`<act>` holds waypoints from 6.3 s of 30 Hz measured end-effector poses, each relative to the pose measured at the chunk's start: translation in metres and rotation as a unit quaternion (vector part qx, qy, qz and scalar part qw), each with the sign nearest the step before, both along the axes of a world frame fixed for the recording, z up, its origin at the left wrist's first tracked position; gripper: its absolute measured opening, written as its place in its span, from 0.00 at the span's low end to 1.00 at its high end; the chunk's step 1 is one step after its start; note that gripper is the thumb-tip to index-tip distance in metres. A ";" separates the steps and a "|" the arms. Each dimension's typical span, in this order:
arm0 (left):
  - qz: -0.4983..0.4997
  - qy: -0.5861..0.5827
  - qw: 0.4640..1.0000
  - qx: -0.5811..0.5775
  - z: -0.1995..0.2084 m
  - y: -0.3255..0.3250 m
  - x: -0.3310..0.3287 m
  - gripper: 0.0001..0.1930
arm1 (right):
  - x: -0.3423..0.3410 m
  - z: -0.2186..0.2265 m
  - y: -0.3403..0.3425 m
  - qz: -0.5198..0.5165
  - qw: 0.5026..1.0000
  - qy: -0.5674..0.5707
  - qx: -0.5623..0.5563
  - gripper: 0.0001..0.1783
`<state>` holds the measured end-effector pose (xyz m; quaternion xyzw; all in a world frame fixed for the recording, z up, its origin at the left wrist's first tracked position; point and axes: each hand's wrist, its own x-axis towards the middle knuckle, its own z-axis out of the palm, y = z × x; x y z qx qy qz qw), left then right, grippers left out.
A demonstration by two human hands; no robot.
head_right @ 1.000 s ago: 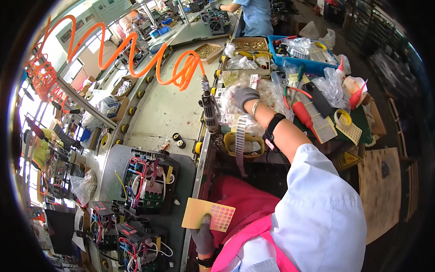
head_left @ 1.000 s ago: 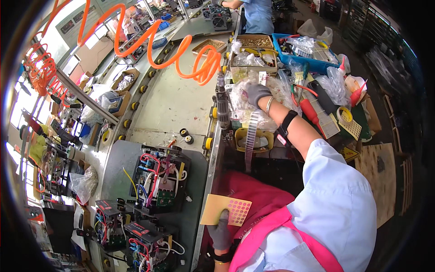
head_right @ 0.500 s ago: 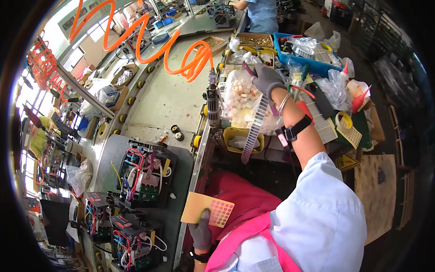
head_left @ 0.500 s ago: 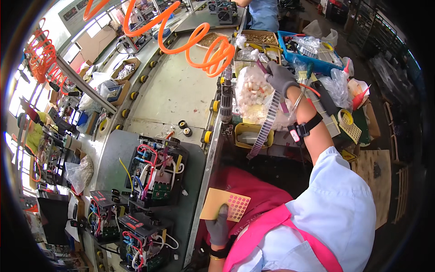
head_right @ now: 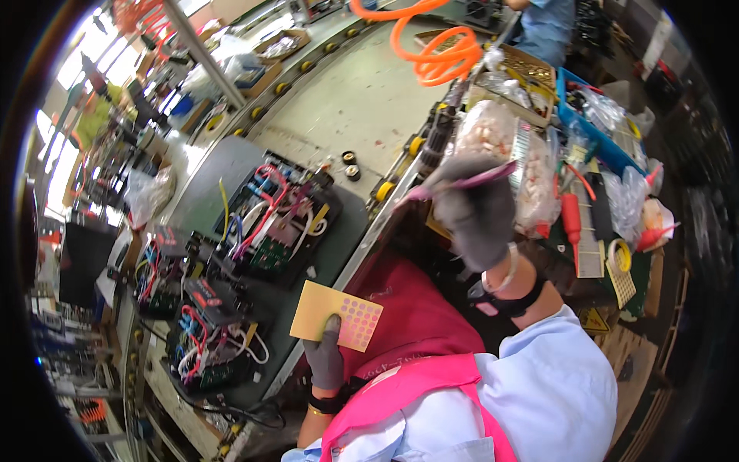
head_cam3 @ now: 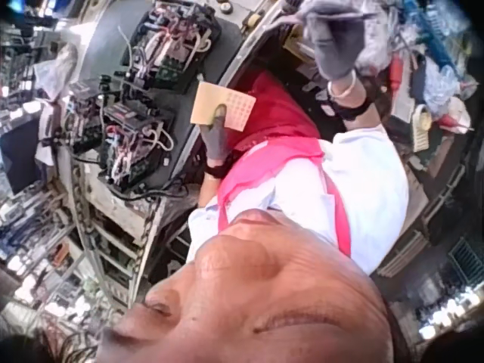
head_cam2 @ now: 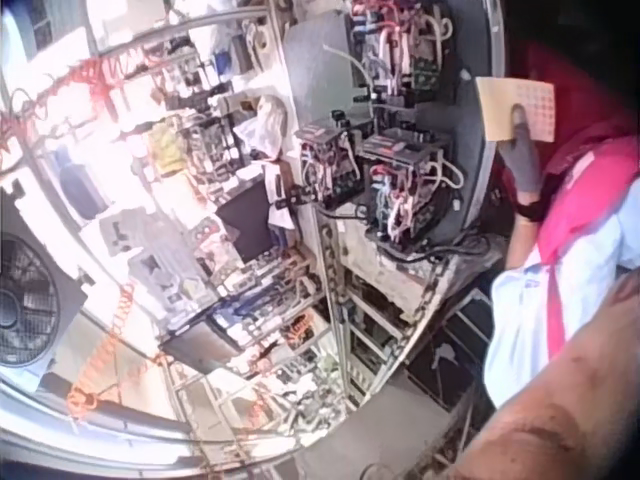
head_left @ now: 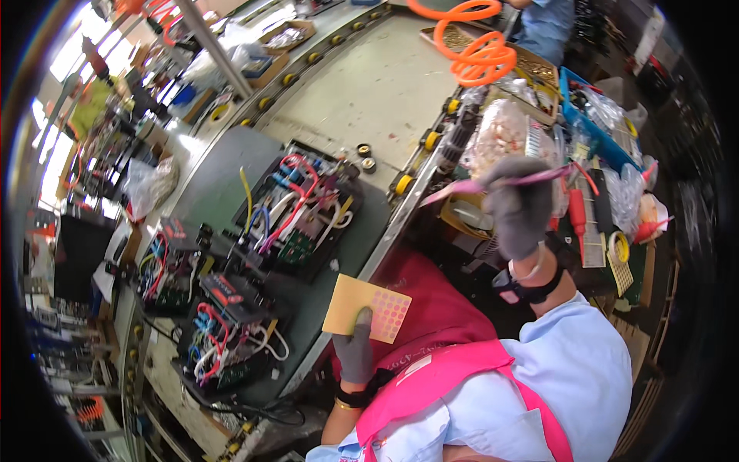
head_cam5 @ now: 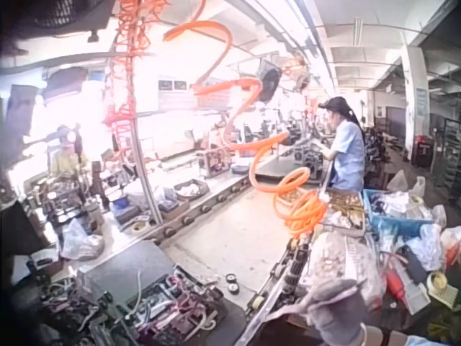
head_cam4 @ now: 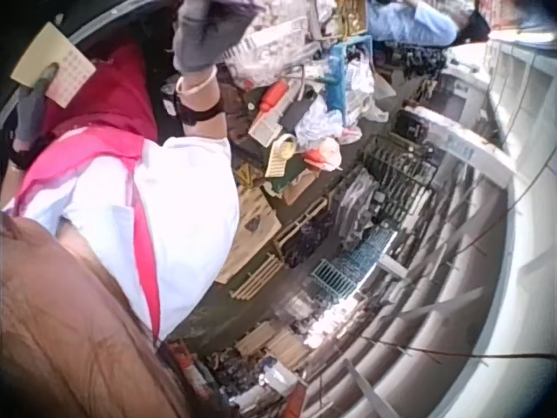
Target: Assembling various electrical components, wires, and connectors into an electrical housing box and applying stickers.
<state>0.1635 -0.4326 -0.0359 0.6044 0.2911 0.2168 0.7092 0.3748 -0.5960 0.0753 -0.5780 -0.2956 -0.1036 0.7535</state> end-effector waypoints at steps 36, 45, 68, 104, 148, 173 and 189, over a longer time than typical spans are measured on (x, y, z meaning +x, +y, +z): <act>0.108 -0.121 0.955 -0.248 -0.032 0.034 -0.017 0.22 | -0.081 -0.133 0.113 0.275 0.809 -0.358 -0.377 0.26; 0.083 -0.073 0.972 -0.208 -0.032 0.035 -0.019 0.29 | -0.085 -0.136 0.120 0.329 0.884 -0.190 -0.272 0.18; 0.126 -0.078 0.977 -0.153 -0.037 0.029 -0.018 0.17 | -0.107 -0.132 0.115 0.134 0.805 -0.432 -0.384 0.18; 0.102 -0.046 0.952 -0.286 -0.023 0.043 -0.014 0.14 | -0.003 0.022 0.273 0.356 0.843 -0.016 -0.403 0.15; -0.016 0.050 0.997 0.049 -0.030 0.047 -0.027 0.32 | -0.123 -0.131 0.102 0.180 0.785 -0.460 -0.375 0.18; -0.044 -0.007 0.836 0.546 -0.095 0.066 -0.042 0.18 | -0.230 0.032 0.346 0.564 0.738 0.222 -0.296 0.09; -0.040 -0.060 0.881 0.468 -0.114 0.065 -0.043 0.18 | -0.248 0.030 0.355 0.519 0.757 0.173 -0.357 0.12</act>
